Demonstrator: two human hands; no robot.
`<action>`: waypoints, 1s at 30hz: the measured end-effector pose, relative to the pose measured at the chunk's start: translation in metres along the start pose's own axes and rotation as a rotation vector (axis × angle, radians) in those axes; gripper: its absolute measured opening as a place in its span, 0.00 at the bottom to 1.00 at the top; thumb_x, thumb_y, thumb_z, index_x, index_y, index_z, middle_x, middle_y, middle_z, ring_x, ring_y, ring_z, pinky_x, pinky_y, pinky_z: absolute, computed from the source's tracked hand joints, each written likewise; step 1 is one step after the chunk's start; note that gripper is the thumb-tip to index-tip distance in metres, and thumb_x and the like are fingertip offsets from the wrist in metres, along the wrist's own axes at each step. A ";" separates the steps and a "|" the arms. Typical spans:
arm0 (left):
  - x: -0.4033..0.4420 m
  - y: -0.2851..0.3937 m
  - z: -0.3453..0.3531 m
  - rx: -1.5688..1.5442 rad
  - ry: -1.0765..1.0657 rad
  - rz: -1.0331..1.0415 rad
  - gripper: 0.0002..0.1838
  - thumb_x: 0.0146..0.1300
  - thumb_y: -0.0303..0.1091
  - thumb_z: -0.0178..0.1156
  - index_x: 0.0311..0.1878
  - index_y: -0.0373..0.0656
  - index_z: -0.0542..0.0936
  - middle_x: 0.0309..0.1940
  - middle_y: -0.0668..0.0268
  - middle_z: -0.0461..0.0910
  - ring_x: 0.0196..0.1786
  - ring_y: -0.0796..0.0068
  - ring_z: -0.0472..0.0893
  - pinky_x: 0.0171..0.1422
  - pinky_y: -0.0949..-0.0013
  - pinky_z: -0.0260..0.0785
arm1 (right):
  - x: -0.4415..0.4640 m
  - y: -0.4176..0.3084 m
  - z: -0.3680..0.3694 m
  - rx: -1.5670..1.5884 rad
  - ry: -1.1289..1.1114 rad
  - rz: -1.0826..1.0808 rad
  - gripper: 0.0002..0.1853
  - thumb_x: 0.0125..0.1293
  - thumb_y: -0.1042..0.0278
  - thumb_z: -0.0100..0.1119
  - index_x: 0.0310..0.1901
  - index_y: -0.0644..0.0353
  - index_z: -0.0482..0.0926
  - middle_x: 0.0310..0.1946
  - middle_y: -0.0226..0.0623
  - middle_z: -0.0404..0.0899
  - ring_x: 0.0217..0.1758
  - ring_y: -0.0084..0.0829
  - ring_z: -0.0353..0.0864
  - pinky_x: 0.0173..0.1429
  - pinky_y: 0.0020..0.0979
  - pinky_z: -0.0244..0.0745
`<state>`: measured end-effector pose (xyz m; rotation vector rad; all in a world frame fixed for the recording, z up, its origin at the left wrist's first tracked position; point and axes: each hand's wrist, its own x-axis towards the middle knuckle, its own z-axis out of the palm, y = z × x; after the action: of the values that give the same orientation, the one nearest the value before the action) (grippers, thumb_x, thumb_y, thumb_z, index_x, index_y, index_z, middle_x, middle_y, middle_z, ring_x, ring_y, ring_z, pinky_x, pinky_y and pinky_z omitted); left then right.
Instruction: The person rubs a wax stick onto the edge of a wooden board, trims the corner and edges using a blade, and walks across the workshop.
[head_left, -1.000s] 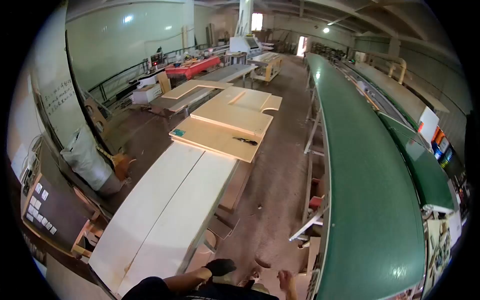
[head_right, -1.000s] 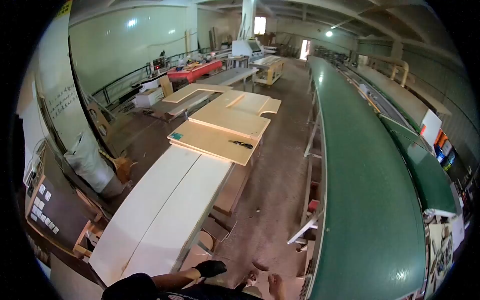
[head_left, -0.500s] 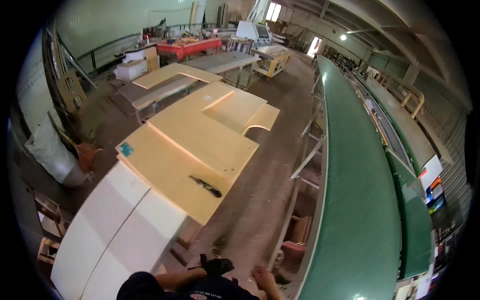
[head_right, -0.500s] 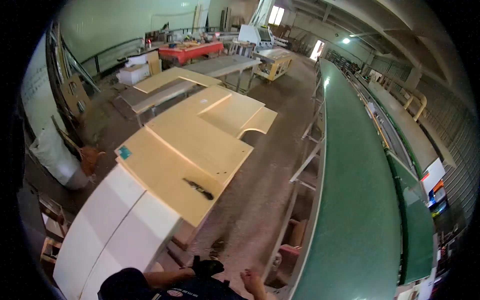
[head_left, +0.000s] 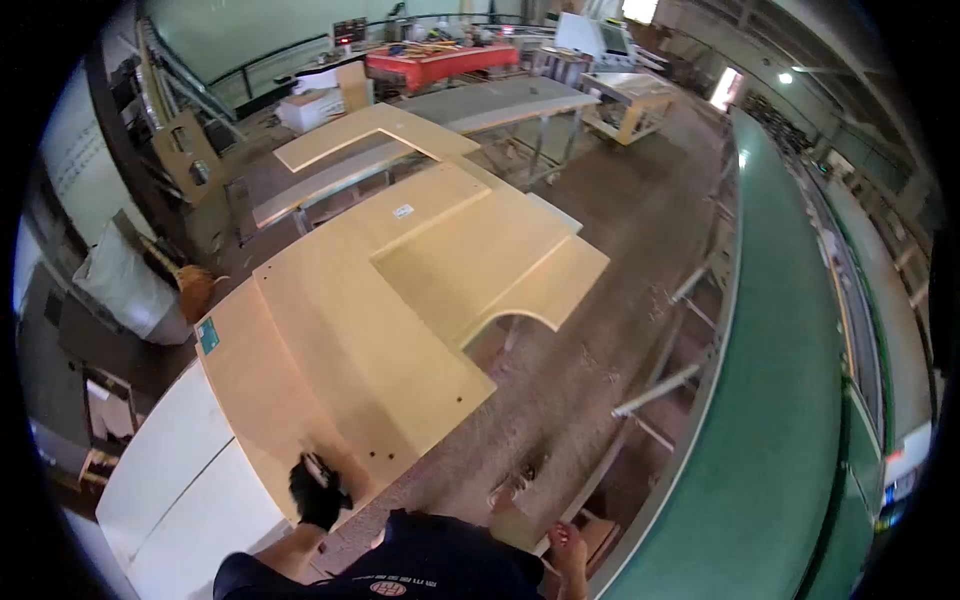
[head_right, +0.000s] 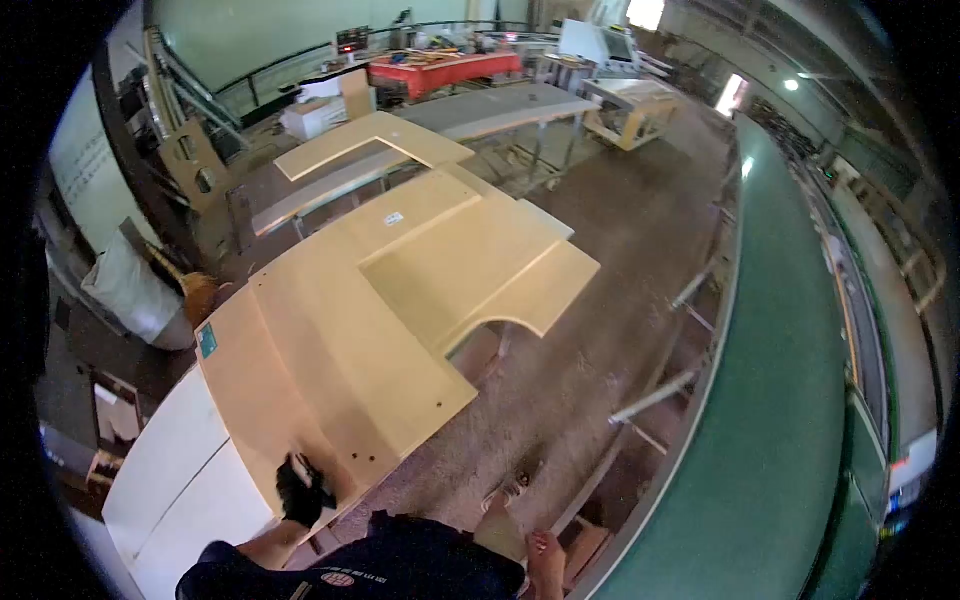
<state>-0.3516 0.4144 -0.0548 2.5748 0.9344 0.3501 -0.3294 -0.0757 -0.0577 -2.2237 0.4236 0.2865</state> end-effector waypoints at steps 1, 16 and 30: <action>-0.008 0.014 -0.024 0.131 -0.052 -0.216 0.41 0.62 0.48 0.67 0.72 0.35 0.64 0.56 0.46 0.74 0.61 0.42 0.73 0.66 0.46 0.66 | 0.045 0.004 -0.024 -0.048 -0.028 -0.034 0.19 0.71 0.58 0.63 0.52 0.65 0.82 0.40 0.42 0.88 0.40 0.32 0.88 0.45 0.32 0.82; 0.167 0.257 0.101 -0.262 0.566 -0.284 0.19 0.69 0.31 0.56 0.61 0.39 0.75 0.54 0.53 0.76 0.63 0.56 0.73 0.68 0.57 0.66 | 0.589 -0.226 -0.203 0.194 -0.325 -0.516 0.14 0.73 0.64 0.61 0.53 0.64 0.81 0.42 0.40 0.86 0.44 0.31 0.84 0.53 0.33 0.79; 0.385 0.913 0.316 -0.282 -0.250 0.502 0.21 0.55 0.41 0.72 0.53 0.50 0.83 0.42 0.59 0.80 0.41 0.55 0.84 0.40 0.55 0.78 | 0.880 -0.392 -0.302 0.795 -0.523 -0.334 0.14 0.75 0.69 0.60 0.56 0.67 0.77 0.45 0.38 0.84 0.47 0.26 0.83 0.53 0.28 0.78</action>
<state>0.5611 -0.0622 0.0919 2.4799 0.1301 0.2590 0.6506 -0.2566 0.1039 -1.3376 -0.1198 0.4150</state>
